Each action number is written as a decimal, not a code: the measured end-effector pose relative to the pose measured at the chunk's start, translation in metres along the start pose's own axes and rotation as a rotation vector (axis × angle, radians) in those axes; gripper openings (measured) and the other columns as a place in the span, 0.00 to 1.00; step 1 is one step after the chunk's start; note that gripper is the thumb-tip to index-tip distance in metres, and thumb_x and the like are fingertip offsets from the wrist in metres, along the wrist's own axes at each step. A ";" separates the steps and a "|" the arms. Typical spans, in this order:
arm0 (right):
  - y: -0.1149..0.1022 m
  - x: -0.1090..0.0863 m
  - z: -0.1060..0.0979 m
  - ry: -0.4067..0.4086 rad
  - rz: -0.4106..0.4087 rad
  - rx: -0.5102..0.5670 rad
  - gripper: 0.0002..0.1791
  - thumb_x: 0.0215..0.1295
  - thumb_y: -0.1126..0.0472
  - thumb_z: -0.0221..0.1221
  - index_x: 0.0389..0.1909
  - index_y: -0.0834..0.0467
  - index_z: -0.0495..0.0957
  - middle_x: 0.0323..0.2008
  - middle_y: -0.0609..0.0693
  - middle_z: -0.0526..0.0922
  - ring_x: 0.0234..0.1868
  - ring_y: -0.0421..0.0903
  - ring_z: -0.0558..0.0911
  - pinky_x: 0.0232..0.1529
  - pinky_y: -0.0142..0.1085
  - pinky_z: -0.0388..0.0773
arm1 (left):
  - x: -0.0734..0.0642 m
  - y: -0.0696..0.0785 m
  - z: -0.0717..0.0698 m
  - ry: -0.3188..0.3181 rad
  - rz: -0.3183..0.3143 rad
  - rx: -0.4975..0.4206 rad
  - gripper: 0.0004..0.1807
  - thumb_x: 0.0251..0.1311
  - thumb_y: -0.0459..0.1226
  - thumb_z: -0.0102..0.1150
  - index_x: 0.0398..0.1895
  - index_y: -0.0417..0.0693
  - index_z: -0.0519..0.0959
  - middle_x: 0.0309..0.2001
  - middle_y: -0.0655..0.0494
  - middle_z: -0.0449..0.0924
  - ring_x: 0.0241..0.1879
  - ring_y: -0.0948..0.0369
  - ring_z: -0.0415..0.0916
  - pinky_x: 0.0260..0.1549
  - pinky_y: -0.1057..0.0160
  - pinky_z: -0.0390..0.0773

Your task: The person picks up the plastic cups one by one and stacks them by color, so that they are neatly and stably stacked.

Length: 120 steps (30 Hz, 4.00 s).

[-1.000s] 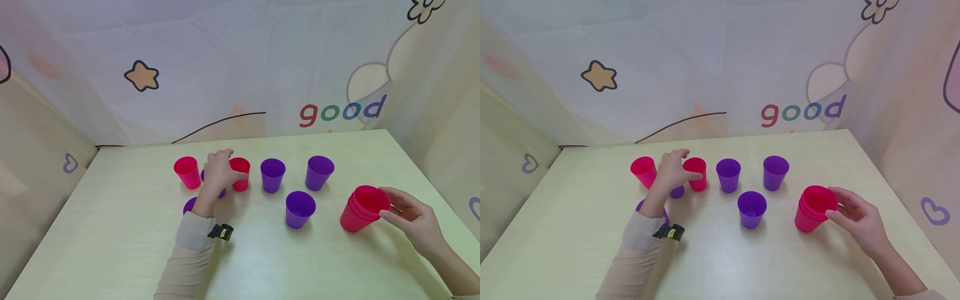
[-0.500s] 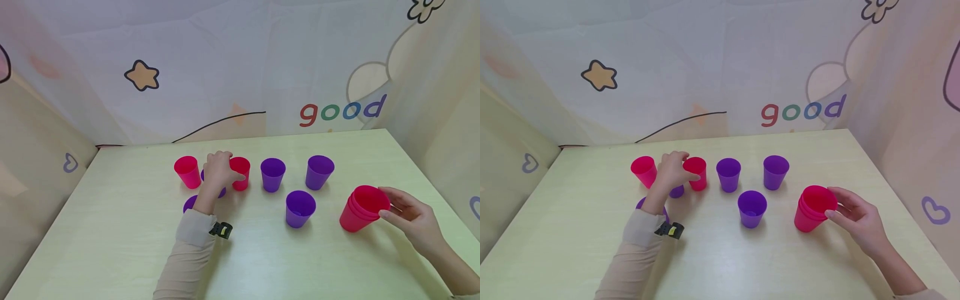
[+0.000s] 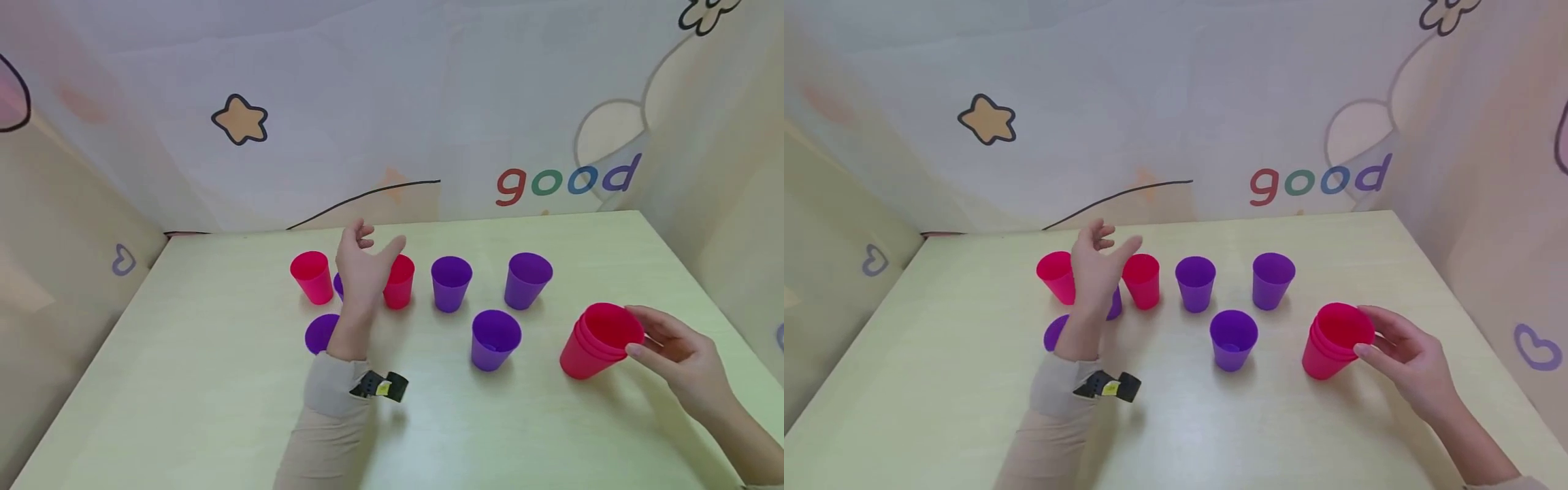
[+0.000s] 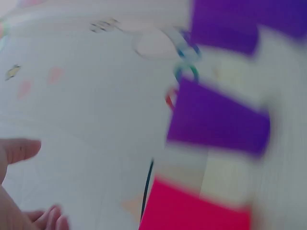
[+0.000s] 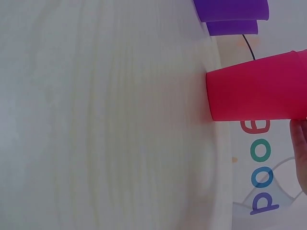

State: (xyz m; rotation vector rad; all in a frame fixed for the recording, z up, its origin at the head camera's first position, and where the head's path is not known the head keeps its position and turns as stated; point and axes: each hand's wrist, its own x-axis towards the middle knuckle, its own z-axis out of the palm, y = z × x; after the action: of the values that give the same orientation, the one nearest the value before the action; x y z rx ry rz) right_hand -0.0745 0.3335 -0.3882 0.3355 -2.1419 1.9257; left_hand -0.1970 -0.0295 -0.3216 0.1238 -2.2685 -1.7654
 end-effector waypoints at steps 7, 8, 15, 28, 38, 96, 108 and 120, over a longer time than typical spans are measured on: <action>0.000 0.000 -0.002 -0.002 0.000 0.022 0.28 0.54 0.84 0.51 0.57 0.64 0.69 0.47 0.43 0.78 0.46 0.34 0.77 0.35 0.24 0.76 | -0.014 -0.021 0.026 0.229 0.022 0.229 0.44 0.42 0.44 0.69 0.63 0.43 0.59 0.58 0.51 0.65 0.56 0.54 0.56 0.51 0.54 0.63; 0.000 0.000 -0.002 -0.004 0.000 0.025 0.28 0.54 0.84 0.51 0.57 0.64 0.69 0.47 0.43 0.78 0.46 0.34 0.77 0.35 0.24 0.76 | -0.015 -0.025 0.028 0.222 0.012 0.289 0.45 0.41 0.44 0.70 0.64 0.43 0.58 0.58 0.50 0.65 0.56 0.53 0.56 0.52 0.53 0.61; 0.002 -0.001 -0.001 -0.009 -0.021 0.037 0.27 0.53 0.84 0.50 0.56 0.66 0.69 0.48 0.44 0.78 0.47 0.35 0.77 0.36 0.25 0.76 | -0.014 -0.045 0.037 0.168 -0.004 0.559 0.46 0.41 0.47 0.69 0.64 0.41 0.58 0.55 0.48 0.69 0.56 0.49 0.55 0.53 0.50 0.55; 0.002 -0.002 -0.002 -0.005 -0.037 0.046 0.29 0.53 0.85 0.50 0.55 0.63 0.70 0.47 0.44 0.78 0.47 0.35 0.77 0.36 0.24 0.76 | -0.017 -0.045 0.034 0.185 0.098 0.504 0.42 0.41 0.44 0.70 0.61 0.42 0.63 0.52 0.48 0.72 0.55 0.51 0.57 0.52 0.50 0.55; 0.002 -0.001 -0.002 -0.007 -0.053 0.055 0.28 0.52 0.86 0.49 0.54 0.66 0.70 0.47 0.45 0.78 0.47 0.35 0.77 0.37 0.24 0.75 | -0.022 -0.033 0.025 0.171 0.170 0.346 0.40 0.40 0.43 0.70 0.59 0.44 0.65 0.53 0.50 0.70 0.56 0.53 0.57 0.53 0.49 0.55; -0.001 -0.003 -0.002 0.003 0.005 -0.113 0.28 0.54 0.82 0.53 0.58 0.66 0.68 0.48 0.39 0.77 0.47 0.32 0.77 0.35 0.24 0.76 | -0.072 0.048 0.085 -0.533 0.533 -0.245 0.41 0.44 0.34 0.69 0.64 0.43 0.60 0.56 0.53 0.71 0.53 0.68 0.68 0.46 0.73 0.71; 0.001 -0.004 -0.002 -0.012 -0.027 -0.052 0.28 0.53 0.84 0.51 0.57 0.67 0.68 0.48 0.42 0.78 0.46 0.34 0.78 0.35 0.25 0.76 | -0.080 0.064 0.113 -0.596 0.535 -0.233 0.42 0.45 0.33 0.68 0.65 0.43 0.57 0.57 0.54 0.70 0.55 0.71 0.66 0.47 0.77 0.67; 0.002 -0.001 -0.002 -0.011 -0.014 -0.149 0.31 0.54 0.83 0.52 0.60 0.60 0.68 0.51 0.36 0.75 0.49 0.28 0.74 0.35 0.22 0.74 | -0.087 0.066 0.129 -0.616 0.501 -0.204 0.43 0.45 0.36 0.70 0.65 0.47 0.59 0.56 0.58 0.72 0.55 0.73 0.66 0.49 0.78 0.65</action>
State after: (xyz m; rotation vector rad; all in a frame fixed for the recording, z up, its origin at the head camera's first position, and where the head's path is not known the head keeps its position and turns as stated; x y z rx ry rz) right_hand -0.0744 0.3358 -0.3907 0.3321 -2.2668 1.7482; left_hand -0.1409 0.1285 -0.3008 -1.0614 -2.1654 -1.8880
